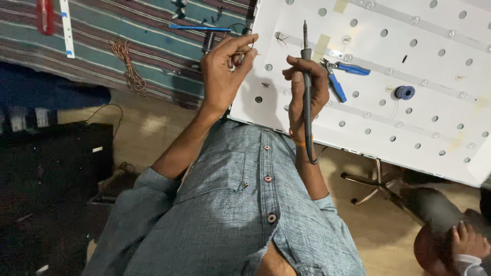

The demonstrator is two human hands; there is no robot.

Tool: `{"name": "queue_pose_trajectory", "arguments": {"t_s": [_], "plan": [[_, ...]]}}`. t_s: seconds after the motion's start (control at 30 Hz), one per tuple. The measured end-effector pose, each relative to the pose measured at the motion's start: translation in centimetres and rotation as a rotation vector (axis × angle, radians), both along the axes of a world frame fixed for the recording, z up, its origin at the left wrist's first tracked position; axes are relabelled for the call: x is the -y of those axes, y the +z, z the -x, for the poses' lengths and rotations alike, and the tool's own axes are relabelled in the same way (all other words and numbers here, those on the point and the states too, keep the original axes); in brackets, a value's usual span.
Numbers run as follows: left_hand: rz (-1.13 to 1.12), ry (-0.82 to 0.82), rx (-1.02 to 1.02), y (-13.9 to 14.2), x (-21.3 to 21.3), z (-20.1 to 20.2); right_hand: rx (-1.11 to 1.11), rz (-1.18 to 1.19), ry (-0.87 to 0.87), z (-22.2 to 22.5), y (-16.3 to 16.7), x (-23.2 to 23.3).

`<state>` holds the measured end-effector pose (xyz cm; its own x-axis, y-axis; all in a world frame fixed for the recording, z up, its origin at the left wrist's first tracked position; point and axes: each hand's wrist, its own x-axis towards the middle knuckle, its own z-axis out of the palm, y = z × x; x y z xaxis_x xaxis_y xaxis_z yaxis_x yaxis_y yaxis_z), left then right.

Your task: The person sits at a workbench and solders copper wires onto the terminals of a white LED light panel. They twist wire strands together by hand, position them on the panel, and use a soldering iron to solder the joints, occasionally using pliers.

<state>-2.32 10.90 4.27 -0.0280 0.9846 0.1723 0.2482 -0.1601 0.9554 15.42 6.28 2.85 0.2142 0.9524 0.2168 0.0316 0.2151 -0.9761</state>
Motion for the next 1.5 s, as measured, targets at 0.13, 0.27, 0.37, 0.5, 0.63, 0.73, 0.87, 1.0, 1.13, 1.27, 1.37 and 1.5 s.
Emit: {"name": "queue_pose_trajectory", "arguments": {"t_s": [0.13, 0.27, 0.37, 0.5, 0.63, 0.73, 0.87, 1.0, 1.13, 1.27, 1.37, 1.5], "plan": [[0.008, -0.061, -0.037, -0.2, -0.3, -0.9, -0.102, 0.014, -0.036, -0.6, -0.3, 1.2], [-0.084, -0.122, -0.107, 0.0, -0.3, -1.7, -0.137, 0.01, -0.035, -1.1, -0.9, 2.6], [-0.143, -0.149, -0.17, 0.1, 0.0, -2.5, -0.035, 0.041, -0.095, -1.3, -1.7, 3.2], [-0.172, -0.173, -0.198, -0.2, 0.3, -3.7, 0.117, 0.025, -0.172, -1.9, -2.7, 3.6], [-0.279, -0.171, -0.284, -0.8, 0.4, -4.1, 0.236, 0.001, -0.194, -1.9, -2.9, 4.2], [-0.273, -0.188, -0.286, -1.3, 0.4, -4.3, 0.24, 0.014, -0.185, -1.8, -2.7, 4.4], [-0.262, -0.208, -0.271, -1.8, 0.2, -4.7, 0.219, 0.06, -0.184, -1.8, -2.4, 4.3], [-0.227, -0.214, -0.265, -2.1, 0.1, -4.7, 0.176, 0.066, -0.168, -1.8, -2.2, 4.3], [-0.235, -0.218, -0.274, -2.2, -0.1, -4.7, 0.166, 0.074, -0.158, -1.7, -2.2, 4.3], [-0.236, -0.219, -0.268, -2.3, -0.2, -4.8, 0.155, 0.089, -0.164, -1.6, -2.2, 4.2], [-0.226, -0.218, -0.266, -2.3, -0.2, -4.8, 0.166, 0.072, -0.164, -1.6, -2.3, 4.1], [-0.23, -0.216, -0.265, -2.3, -0.2, -4.7, 0.151, 0.081, -0.15, -1.6, -2.3, 4.1]]}}
